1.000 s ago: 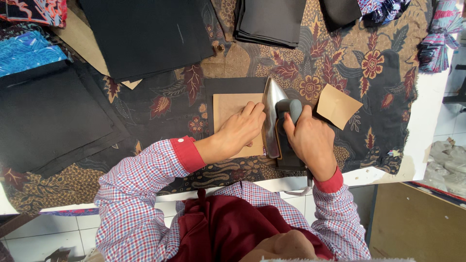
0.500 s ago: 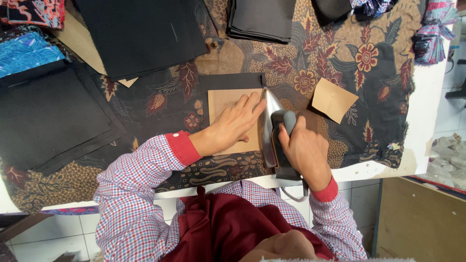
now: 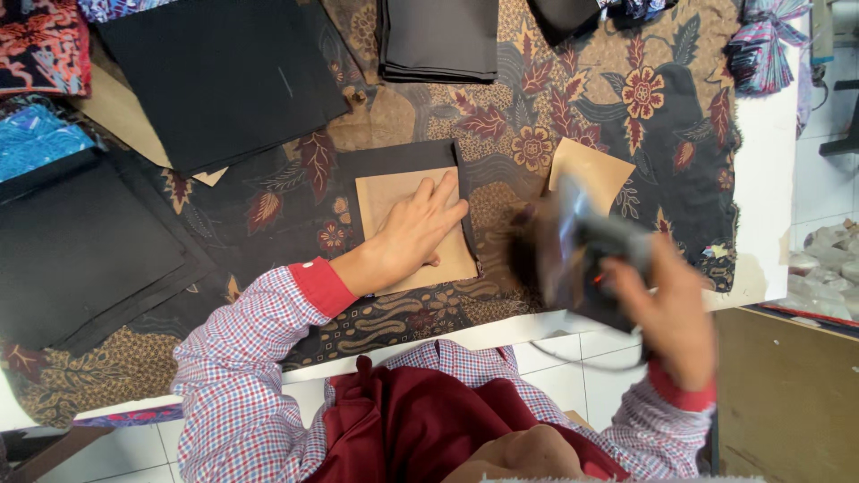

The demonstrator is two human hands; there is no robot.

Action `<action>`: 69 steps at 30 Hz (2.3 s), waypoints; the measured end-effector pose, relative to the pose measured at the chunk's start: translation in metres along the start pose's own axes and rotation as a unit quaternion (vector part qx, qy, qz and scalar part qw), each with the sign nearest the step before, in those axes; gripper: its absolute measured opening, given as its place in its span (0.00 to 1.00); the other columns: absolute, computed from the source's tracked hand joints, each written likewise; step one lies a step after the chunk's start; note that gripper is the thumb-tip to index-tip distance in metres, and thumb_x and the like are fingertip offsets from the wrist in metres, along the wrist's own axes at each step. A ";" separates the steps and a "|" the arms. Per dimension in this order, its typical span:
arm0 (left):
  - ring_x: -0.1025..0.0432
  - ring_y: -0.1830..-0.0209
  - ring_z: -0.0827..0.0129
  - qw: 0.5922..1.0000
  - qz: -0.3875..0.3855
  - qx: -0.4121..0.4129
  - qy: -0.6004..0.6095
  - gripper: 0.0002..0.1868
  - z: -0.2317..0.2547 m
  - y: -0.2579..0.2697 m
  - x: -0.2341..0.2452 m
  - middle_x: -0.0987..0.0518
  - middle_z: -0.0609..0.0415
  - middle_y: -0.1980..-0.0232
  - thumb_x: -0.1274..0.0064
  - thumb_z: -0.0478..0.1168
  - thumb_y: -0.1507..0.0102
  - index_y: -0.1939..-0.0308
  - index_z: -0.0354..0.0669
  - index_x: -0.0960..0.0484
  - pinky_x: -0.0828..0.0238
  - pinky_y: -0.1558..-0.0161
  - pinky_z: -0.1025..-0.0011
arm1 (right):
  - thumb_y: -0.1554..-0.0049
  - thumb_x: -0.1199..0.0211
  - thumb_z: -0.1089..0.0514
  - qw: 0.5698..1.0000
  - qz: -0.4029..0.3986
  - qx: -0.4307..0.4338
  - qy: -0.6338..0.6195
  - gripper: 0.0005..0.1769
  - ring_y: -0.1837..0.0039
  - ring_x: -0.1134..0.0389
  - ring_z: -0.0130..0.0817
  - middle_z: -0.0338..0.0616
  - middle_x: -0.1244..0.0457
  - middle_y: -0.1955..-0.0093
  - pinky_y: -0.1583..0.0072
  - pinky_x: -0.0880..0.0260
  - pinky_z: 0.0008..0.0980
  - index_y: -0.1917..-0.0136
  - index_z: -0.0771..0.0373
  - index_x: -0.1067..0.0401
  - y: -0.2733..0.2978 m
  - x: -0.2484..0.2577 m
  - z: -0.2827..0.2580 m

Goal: The person repeatedly irons small black fabric pieces using a brown paper template and a steam iron. They fold the fabric, place the template, press with the iron, remove the template, and stack the finished pieces. The process is repeated multiple times on a patterned tablecloth.

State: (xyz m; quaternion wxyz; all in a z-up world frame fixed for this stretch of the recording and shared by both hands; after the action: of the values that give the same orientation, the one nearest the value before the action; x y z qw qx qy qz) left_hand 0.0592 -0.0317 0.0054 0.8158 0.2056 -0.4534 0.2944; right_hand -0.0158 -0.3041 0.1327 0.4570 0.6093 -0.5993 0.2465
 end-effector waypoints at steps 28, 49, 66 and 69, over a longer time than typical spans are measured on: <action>0.36 0.46 0.52 0.999 0.016 -0.003 0.030 0.52 0.001 0.005 0.011 0.35 0.43 0.44 0.23 0.42 0.67 0.40 0.40 0.29 0.25 0.54 0.62 | 0.48 0.47 0.81 0.977 0.116 0.161 0.078 0.38 0.25 0.36 0.51 0.53 0.38 0.26 0.28 0.34 0.42 0.26 0.60 0.32 -0.074 -0.089 0.002; 0.33 0.50 0.52 0.993 0.025 0.076 -0.088 0.77 -0.009 0.012 0.025 0.30 0.41 0.47 0.23 0.45 0.69 0.22 0.33 0.53 0.32 0.52 0.60 | 0.50 0.44 0.78 0.914 -0.058 0.400 0.021 0.33 0.24 0.38 0.43 0.46 0.35 0.29 0.22 0.41 0.44 0.33 0.60 0.28 -0.089 -0.141 -0.097; 0.34 0.43 0.51 0.987 0.144 0.066 0.011 0.53 -0.009 0.054 0.037 0.30 0.44 0.45 0.27 0.46 0.57 0.33 0.30 0.36 0.36 0.40 0.60 | 0.50 0.52 0.81 0.938 0.102 0.329 -0.045 0.34 0.29 0.32 0.50 0.53 0.34 0.31 0.28 0.33 0.39 0.32 0.64 0.31 -0.133 -0.115 -0.077; 0.34 0.39 0.53 0.985 0.170 0.033 0.003 0.34 -0.015 0.067 0.034 0.28 0.47 0.44 0.30 0.43 0.53 0.46 0.38 0.26 0.38 0.38 0.59 | 0.43 0.46 0.76 0.936 0.178 0.296 0.068 0.32 0.24 0.38 0.56 0.58 0.38 0.26 0.25 0.41 0.49 0.26 0.65 0.34 -0.136 -0.093 -0.060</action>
State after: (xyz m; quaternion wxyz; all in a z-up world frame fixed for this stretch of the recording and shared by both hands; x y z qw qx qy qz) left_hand 0.0385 0.0372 0.0316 0.7478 0.1515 -0.4695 0.4443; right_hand 0.1145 -0.2243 0.0460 0.2442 0.5824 -0.5649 0.5311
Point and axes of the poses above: each hand's wrist, its own y-axis away from the middle knuckle, its own x-axis out of the back of the hand, z = x × y, the point moved 6 cm from there along -y, towards the middle knuckle
